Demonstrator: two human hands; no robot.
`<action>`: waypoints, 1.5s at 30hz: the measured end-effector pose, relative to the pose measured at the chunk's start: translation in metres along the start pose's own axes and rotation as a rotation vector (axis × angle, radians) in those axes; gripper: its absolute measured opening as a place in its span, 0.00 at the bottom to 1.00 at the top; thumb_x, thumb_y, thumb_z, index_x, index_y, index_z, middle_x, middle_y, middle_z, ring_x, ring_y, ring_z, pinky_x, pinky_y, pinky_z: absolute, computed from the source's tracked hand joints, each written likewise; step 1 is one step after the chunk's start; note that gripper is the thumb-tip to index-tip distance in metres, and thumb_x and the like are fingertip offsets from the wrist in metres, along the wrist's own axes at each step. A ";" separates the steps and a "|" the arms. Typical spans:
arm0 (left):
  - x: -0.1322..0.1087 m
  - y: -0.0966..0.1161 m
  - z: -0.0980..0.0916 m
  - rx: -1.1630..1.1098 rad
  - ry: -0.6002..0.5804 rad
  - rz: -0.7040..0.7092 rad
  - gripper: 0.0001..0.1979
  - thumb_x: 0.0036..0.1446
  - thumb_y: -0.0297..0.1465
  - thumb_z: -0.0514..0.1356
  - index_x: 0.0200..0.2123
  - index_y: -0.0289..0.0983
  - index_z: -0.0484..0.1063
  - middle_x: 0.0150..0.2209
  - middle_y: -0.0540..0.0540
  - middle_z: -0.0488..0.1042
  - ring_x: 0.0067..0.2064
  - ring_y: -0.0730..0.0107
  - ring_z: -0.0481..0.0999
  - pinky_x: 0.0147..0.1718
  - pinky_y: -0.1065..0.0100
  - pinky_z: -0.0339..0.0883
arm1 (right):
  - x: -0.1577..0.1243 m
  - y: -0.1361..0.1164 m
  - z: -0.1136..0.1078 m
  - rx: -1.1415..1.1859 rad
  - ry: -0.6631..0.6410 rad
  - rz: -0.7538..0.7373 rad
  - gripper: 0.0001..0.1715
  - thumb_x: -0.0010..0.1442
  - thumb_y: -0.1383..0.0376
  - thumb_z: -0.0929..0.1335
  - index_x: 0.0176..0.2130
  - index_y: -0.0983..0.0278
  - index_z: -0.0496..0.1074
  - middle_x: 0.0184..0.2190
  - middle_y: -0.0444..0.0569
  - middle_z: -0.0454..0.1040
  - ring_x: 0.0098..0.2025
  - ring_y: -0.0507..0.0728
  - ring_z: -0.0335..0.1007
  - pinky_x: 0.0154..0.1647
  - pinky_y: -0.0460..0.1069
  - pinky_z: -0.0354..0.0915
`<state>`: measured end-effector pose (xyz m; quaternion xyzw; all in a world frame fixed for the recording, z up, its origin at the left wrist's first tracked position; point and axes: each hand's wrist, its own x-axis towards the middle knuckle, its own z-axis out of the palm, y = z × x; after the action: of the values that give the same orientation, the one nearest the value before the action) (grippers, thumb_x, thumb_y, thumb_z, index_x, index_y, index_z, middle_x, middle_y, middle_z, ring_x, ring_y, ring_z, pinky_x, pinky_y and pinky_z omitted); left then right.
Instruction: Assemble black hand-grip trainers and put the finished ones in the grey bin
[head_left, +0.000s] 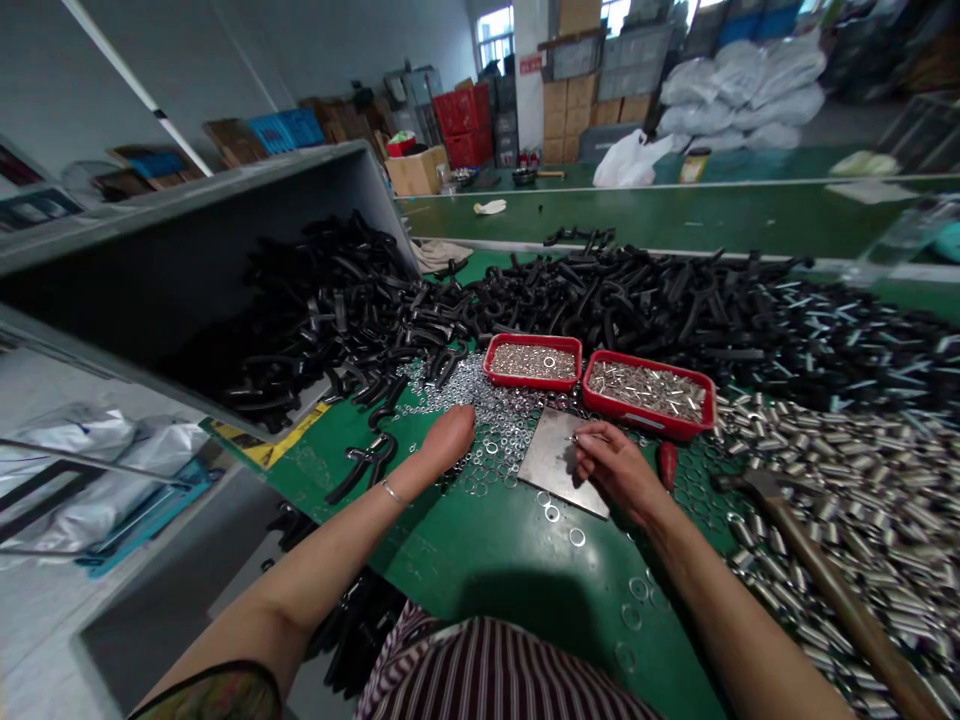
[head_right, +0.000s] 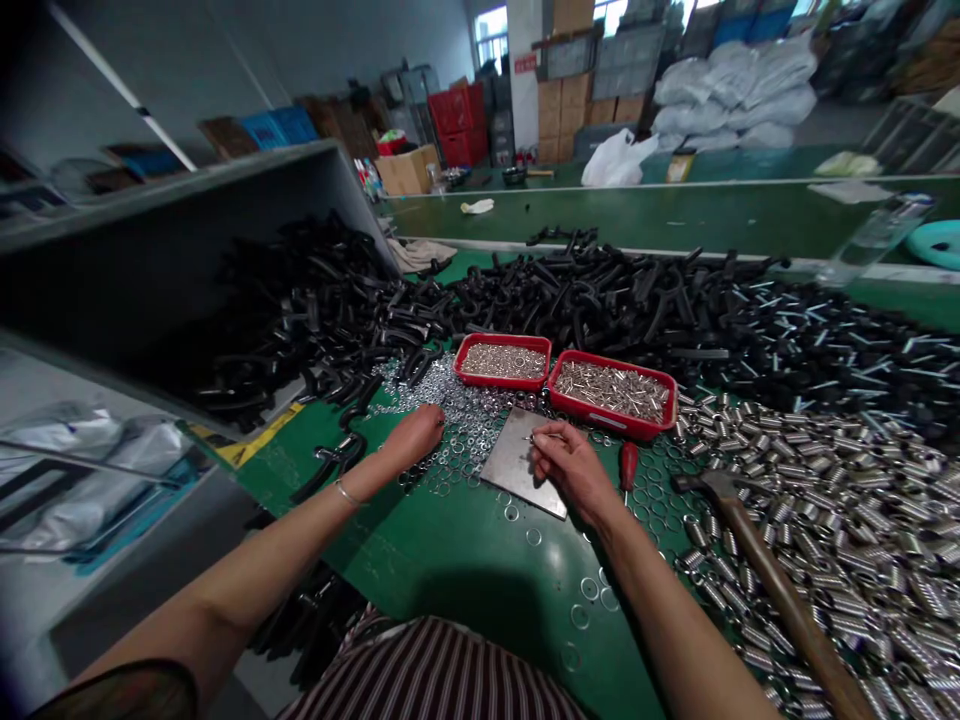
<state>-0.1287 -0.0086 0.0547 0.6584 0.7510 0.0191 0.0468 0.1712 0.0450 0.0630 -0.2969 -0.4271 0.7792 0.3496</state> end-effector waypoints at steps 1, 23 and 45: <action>0.002 0.001 0.001 0.002 0.011 -0.007 0.09 0.62 0.23 0.53 0.43 0.32 0.71 0.43 0.35 0.74 0.47 0.57 0.73 0.48 0.62 0.65 | 0.001 0.003 0.000 0.012 -0.005 0.002 0.18 0.57 0.55 0.75 0.40 0.61 0.68 0.26 0.40 0.70 0.25 0.49 0.62 0.28 0.47 0.65; -0.004 0.131 -0.008 -1.399 -0.175 0.005 0.11 0.55 0.34 0.65 0.40 0.34 0.76 0.35 0.44 0.80 0.36 0.66 0.79 0.40 0.65 0.72 | 0.002 0.001 -0.005 -0.075 0.019 -0.019 0.18 0.56 0.53 0.75 0.36 0.63 0.71 0.28 0.45 0.75 0.25 0.51 0.68 0.28 0.48 0.67; -0.040 0.092 -0.028 -0.649 0.137 0.655 0.14 0.69 0.33 0.53 0.53 0.38 0.72 0.47 0.41 0.76 0.49 0.67 0.74 0.50 0.65 0.69 | -0.006 -0.012 0.008 -0.115 -0.062 0.166 0.16 0.55 0.54 0.76 0.40 0.61 0.76 0.30 0.45 0.73 0.32 0.53 0.71 0.36 0.49 0.70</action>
<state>-0.0352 -0.0352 0.0929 0.8094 0.4600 0.3104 0.1921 0.1721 0.0412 0.0784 -0.3265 -0.4556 0.7885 0.2530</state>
